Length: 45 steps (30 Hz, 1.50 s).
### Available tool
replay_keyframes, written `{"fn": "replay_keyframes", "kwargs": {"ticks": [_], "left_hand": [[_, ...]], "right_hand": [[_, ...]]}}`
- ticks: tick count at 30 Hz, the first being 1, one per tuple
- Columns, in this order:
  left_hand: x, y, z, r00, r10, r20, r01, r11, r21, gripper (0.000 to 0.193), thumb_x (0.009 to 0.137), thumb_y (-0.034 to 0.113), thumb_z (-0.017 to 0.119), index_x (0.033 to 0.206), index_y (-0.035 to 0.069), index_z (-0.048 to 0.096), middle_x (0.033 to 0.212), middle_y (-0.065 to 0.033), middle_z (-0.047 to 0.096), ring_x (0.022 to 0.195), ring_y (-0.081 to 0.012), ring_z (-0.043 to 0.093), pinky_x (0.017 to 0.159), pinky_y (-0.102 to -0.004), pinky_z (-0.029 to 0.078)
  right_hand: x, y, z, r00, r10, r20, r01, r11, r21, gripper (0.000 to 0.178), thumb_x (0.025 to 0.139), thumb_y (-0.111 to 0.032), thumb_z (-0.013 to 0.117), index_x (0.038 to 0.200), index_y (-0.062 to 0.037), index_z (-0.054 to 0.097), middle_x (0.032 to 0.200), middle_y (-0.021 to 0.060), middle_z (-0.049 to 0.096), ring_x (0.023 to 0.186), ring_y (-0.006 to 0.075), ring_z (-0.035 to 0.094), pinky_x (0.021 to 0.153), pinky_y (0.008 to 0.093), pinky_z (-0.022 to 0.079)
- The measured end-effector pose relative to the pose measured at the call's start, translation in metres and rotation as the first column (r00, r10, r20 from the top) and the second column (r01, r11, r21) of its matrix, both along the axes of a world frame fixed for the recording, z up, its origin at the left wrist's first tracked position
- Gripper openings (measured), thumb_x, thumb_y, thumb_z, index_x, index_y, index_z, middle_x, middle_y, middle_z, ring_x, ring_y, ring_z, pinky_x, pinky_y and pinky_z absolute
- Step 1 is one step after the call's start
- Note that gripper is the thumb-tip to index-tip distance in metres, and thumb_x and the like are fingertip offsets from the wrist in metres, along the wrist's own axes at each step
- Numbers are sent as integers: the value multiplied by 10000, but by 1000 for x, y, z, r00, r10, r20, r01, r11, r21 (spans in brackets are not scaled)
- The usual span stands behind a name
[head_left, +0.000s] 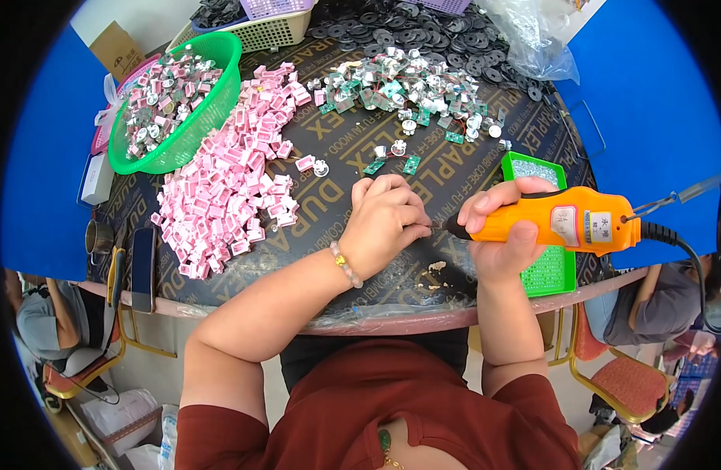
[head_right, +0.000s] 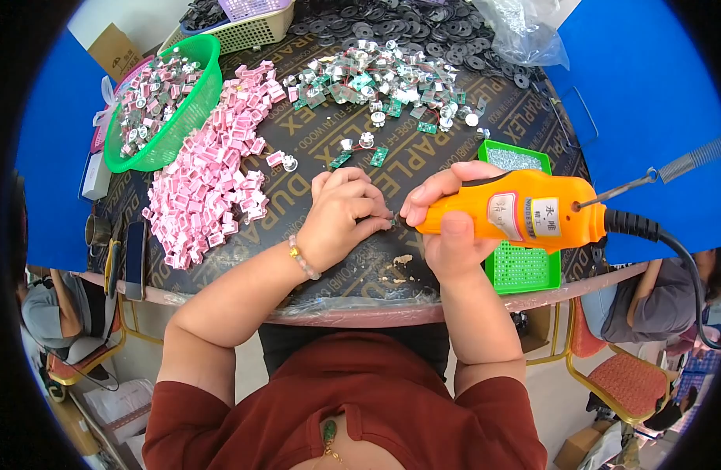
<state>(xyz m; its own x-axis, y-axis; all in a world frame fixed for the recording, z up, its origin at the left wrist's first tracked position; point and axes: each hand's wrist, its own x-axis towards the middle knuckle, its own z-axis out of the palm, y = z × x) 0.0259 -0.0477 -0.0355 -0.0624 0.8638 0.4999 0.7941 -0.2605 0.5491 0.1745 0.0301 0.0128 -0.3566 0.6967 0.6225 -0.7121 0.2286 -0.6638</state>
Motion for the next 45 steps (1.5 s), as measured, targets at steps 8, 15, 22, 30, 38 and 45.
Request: {"fn": "replay_keyframes", "kwargs": {"ticks": [8,15,22,30,38,45], "left_hand": [[3,-1,2,998,-1,57,3,999,-36,177,647,204,799,763,150,676,867,54,605,1020,-178,516,890,-386,301],[5,-3,-4,992,108,-68,-114,989,-96,220,641,278,798,797,152,706,863,32,616,1000,-195,514,877,-397,312],[6,-3,-6,986,118,-117,-129,988,-84,171,664,262,773,777,148,715,855,30,621,989,-201,513,853,-403,324],[8,-2,-5,985,102,-137,-120,985,-123,157,685,261,757,779,145,709,857,25,617,995,-199,511,846,-401,328],[10,-2,-7,983,76,-165,-90,993,-78,170,692,239,748,794,121,679,862,4,609,997,-203,516,839,-392,338],[10,-5,-5,977,35,-209,-49,997,-63,193,699,228,741,841,117,672,895,-5,606,1004,-209,521,837,-388,340]], "right_hand": [[-1,-1,0,997,-49,63,46,998,44,487,886,-455,610,1170,-102,432,801,96,577,571,147,534,542,314,495],[-5,13,-12,1000,3,13,-3,1000,15,428,900,-209,625,1221,-39,399,854,117,600,654,156,564,617,330,515],[-8,14,-16,994,-54,95,55,998,-4,419,899,-232,616,1201,-40,399,839,125,595,634,161,560,605,330,511],[-13,14,-13,991,-24,129,37,994,-101,329,881,-85,616,1153,-19,443,827,121,622,620,139,575,594,269,501],[-23,10,-6,951,-29,307,61,993,-97,266,858,-88,665,1047,-12,494,775,98,619,602,128,577,564,267,497],[-11,12,-4,964,-69,257,77,997,-25,341,888,-171,639,1128,-24,448,778,126,614,586,156,567,563,293,497]]}}
